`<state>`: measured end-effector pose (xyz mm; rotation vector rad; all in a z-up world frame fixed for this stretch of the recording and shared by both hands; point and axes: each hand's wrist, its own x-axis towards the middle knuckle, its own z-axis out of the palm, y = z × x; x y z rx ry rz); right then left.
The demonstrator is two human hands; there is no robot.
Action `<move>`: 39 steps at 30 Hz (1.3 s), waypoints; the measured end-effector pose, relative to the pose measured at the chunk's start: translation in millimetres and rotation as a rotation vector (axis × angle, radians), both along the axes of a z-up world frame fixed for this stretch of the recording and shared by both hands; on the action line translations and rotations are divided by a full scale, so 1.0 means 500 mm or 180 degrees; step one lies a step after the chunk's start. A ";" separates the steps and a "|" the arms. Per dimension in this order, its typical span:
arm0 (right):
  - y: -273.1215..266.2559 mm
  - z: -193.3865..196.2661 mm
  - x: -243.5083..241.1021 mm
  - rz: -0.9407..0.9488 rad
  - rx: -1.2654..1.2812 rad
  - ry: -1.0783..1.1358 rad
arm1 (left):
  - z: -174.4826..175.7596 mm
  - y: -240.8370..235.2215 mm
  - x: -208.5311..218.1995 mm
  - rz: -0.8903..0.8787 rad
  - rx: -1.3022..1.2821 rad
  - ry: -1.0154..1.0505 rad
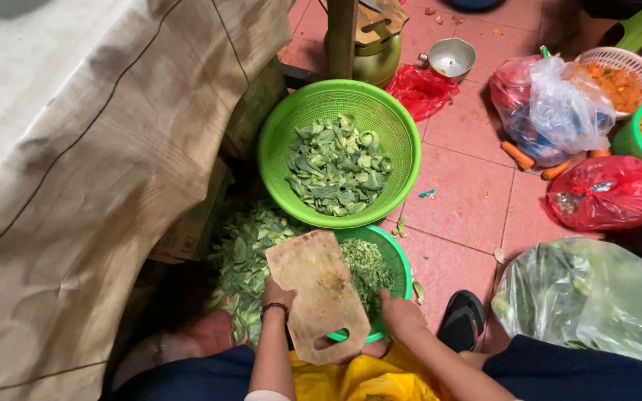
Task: Chopping green leafy vegetables on a cutting board while sitting on the floor.
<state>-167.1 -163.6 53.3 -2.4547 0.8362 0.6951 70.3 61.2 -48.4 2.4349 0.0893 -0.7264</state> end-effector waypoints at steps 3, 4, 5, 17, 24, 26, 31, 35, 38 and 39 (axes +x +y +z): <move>-0.069 0.004 -0.060 -0.0094 0.0106 0.0165 | 0.014 -0.005 -0.002 0.0035 -0.0139 0.0025; -0.084 0.003 -0.073 -0.0094 0.0096 0.0172 | 0.022 -0.010 -0.005 0.0036 -0.0150 0.0033; -0.099 0.003 -0.088 -0.0156 0.0176 0.0240 | 0.031 -0.016 -0.008 0.0045 -0.0138 0.0123; -0.026 0.070 -0.117 -0.0085 -0.0312 0.0208 | -0.004 -0.042 -0.021 -0.0692 0.0393 0.0151; -0.057 0.000 -0.159 0.0160 -0.0428 0.0358 | 0.124 -0.088 -0.019 -0.0776 0.0653 0.0311; -0.069 0.068 -0.140 0.0131 -0.0405 0.0395 | 0.171 -0.112 -0.002 -0.0673 0.0761 0.0187; -0.067 0.159 -0.132 0.0043 -0.0067 0.0221 | 0.247 -0.193 0.078 -0.0429 -0.0403 -0.1684; -0.046 0.143 -0.101 0.0103 0.0563 -0.0147 | 0.270 -0.309 0.182 -0.0763 -0.0804 -0.1996; -0.030 0.095 -0.077 0.0228 0.0792 -0.0104 | 0.227 -0.403 0.267 -0.1019 -0.0758 -0.2093; -0.026 0.073 -0.070 0.0310 0.0852 -0.0022 | 0.202 -0.436 0.298 -0.1160 -0.0736 -0.2125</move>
